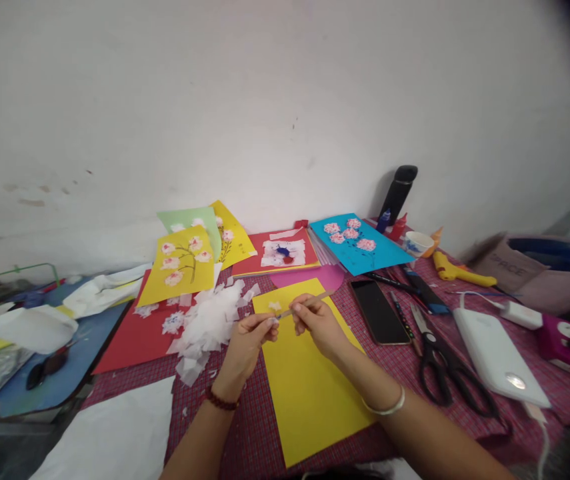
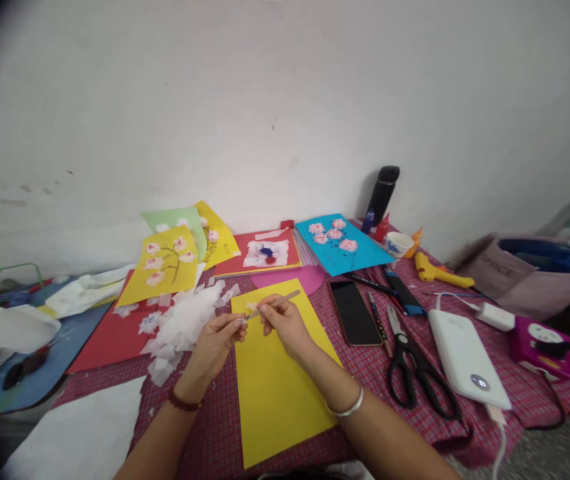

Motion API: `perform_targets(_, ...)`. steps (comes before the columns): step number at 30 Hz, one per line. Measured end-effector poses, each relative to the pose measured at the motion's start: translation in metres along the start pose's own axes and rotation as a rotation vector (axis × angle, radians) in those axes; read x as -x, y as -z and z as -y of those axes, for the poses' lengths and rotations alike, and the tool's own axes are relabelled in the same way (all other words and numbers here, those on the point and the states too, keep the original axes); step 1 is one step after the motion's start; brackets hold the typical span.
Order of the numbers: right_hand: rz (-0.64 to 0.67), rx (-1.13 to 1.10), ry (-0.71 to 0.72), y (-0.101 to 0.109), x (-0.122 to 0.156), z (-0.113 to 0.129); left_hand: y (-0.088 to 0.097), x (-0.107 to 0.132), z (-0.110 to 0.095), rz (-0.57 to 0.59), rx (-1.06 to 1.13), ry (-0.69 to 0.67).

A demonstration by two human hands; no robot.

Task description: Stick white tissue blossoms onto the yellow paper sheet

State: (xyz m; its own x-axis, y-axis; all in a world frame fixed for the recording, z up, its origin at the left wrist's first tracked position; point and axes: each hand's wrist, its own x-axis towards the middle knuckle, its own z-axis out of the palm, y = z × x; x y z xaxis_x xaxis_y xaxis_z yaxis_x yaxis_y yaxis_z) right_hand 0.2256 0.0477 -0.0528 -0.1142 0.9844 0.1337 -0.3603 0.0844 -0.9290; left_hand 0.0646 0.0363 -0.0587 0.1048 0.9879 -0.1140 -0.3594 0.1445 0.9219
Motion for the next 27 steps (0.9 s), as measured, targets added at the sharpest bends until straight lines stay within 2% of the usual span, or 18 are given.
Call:
perform_targets(4, 0.02, 0.018, -0.02, 0.001, -0.002, -0.001, 0.001, 0.0, 0.0, -0.002, -0.016, -0.025)
perform_targets(8, -0.086, 0.128, 0.049, -0.001, -0.001, 0.0, -0.001, 0.001, 0.003, 0.005, -0.086, -0.066)
perform_targets(10, -0.1, 0.09, 0.043, -0.002, 0.0, 0.0, -0.003, 0.001, 0.005, 0.014, -0.135, -0.104)
perform_targets(12, -0.06, 0.016, 0.002, -0.002, -0.001, 0.001, -0.003, 0.001, 0.006, 0.019, -0.165, -0.132)
perform_targets(15, -0.043, -0.037, 0.002, 0.002, -0.005, 0.001, 0.001, -0.003, 0.006, -0.022, -0.151, -0.145)
perform_targets(18, -0.137, -0.016, 0.05, 0.012, -0.013, -0.002, 0.011, -0.009, 0.005, -0.105, -0.168, -0.132)
perform_targets(20, -0.173, 0.016, 0.049, 0.018, -0.018, -0.005, 0.017, -0.012, 0.005, -0.146, -0.299, -0.149)
perform_targets(22, -0.164, 0.079, 0.036, 0.023, -0.021, -0.01, 0.019, -0.012, 0.007, -0.134, -0.558, -0.239)
perform_targets(25, -0.107, 0.214, 0.039, 0.026, -0.023, -0.018, 0.012, -0.005, 0.011, 0.041, -1.043, -0.383)
perform_targets(27, -0.068, 0.3, 0.048, 0.024, -0.023, -0.024, 0.005, 0.0, 0.014, 0.168, -1.291, -0.409)
